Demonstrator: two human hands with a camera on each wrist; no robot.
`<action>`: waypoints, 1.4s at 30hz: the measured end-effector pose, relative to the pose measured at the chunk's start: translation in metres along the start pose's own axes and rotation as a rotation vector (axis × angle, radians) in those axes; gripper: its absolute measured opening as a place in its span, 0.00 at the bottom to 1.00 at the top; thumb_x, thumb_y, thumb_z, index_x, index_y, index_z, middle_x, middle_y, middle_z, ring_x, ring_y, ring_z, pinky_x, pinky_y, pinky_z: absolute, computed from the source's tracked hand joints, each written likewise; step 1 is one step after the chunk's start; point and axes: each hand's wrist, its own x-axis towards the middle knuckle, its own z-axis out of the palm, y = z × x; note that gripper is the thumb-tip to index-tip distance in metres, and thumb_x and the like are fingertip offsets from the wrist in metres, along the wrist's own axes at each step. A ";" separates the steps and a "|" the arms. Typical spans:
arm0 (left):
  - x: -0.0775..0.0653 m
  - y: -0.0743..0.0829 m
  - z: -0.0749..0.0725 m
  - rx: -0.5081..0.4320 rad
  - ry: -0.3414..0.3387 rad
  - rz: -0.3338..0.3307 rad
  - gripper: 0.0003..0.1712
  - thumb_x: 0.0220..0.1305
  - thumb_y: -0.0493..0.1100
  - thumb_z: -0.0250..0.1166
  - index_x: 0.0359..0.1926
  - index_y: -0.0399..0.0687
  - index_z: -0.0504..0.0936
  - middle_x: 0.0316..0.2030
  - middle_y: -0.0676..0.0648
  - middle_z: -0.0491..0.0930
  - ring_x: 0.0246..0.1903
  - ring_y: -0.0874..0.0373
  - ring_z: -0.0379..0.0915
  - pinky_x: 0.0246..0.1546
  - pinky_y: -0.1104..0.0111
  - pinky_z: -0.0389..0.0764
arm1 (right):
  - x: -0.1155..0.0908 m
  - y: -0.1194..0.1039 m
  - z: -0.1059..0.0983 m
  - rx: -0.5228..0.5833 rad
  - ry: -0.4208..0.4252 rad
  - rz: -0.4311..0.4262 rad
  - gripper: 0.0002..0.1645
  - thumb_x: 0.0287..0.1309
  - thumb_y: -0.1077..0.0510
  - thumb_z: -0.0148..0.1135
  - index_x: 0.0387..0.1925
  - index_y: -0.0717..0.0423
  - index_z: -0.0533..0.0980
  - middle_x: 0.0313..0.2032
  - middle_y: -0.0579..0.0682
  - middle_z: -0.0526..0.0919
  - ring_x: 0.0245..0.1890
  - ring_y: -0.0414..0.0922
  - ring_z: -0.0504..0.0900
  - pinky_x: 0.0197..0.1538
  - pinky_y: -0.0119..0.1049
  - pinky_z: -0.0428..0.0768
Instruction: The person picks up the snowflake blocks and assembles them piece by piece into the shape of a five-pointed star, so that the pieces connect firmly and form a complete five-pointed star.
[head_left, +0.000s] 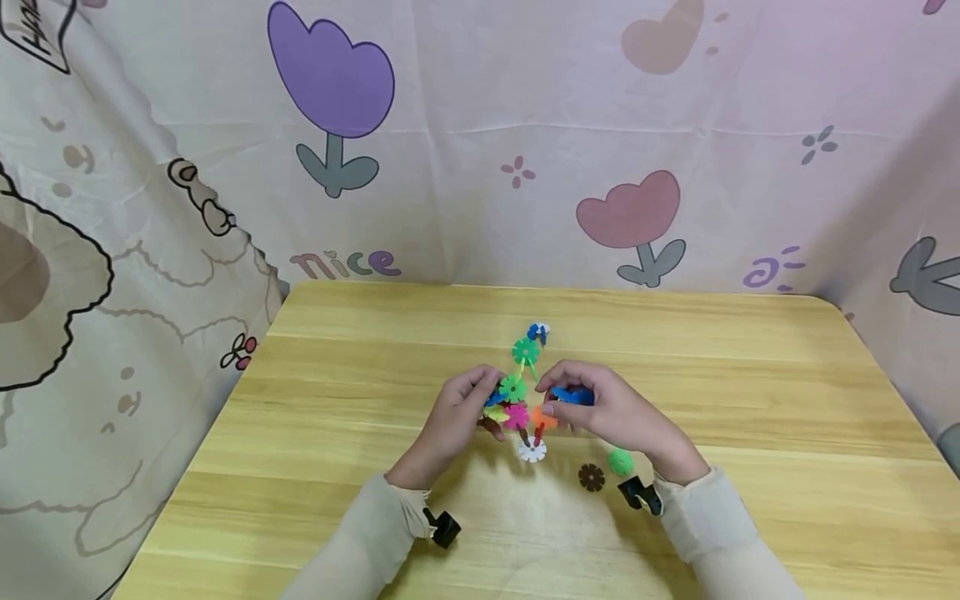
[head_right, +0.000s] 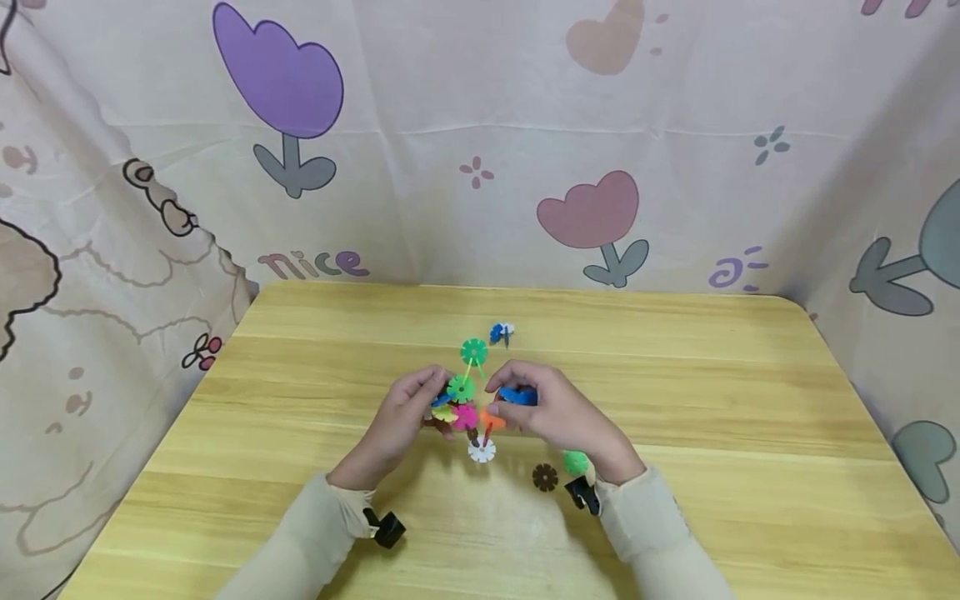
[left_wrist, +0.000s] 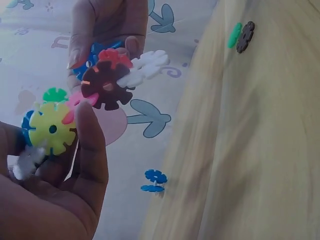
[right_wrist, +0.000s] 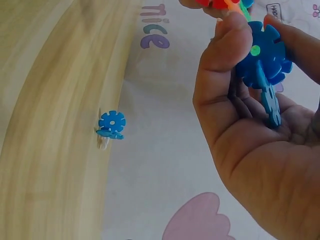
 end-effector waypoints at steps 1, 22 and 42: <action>0.000 0.000 -0.001 -0.007 -0.003 -0.004 0.20 0.85 0.44 0.45 0.53 0.30 0.76 0.39 0.43 0.78 0.34 0.55 0.79 0.27 0.64 0.88 | 0.000 0.000 0.000 0.008 0.005 0.005 0.11 0.71 0.58 0.66 0.51 0.56 0.79 0.33 0.54 0.82 0.26 0.55 0.80 0.28 0.43 0.85; 0.002 -0.001 -0.007 -0.117 -0.167 0.022 0.16 0.84 0.50 0.48 0.57 0.43 0.62 0.35 0.37 0.83 0.27 0.52 0.84 0.21 0.53 0.88 | 0.003 -0.002 0.008 0.025 -0.008 -0.002 0.11 0.68 0.59 0.69 0.49 0.59 0.80 0.31 0.53 0.79 0.28 0.48 0.79 0.30 0.38 0.84; 0.001 -0.008 0.000 -0.064 -0.155 0.134 0.25 0.86 0.52 0.40 0.60 0.33 0.66 0.35 0.29 0.84 0.27 0.53 0.85 0.23 0.66 0.87 | -0.002 -0.006 0.003 -0.024 0.029 -0.057 0.11 0.66 0.57 0.72 0.48 0.51 0.82 0.35 0.51 0.80 0.28 0.48 0.77 0.30 0.36 0.81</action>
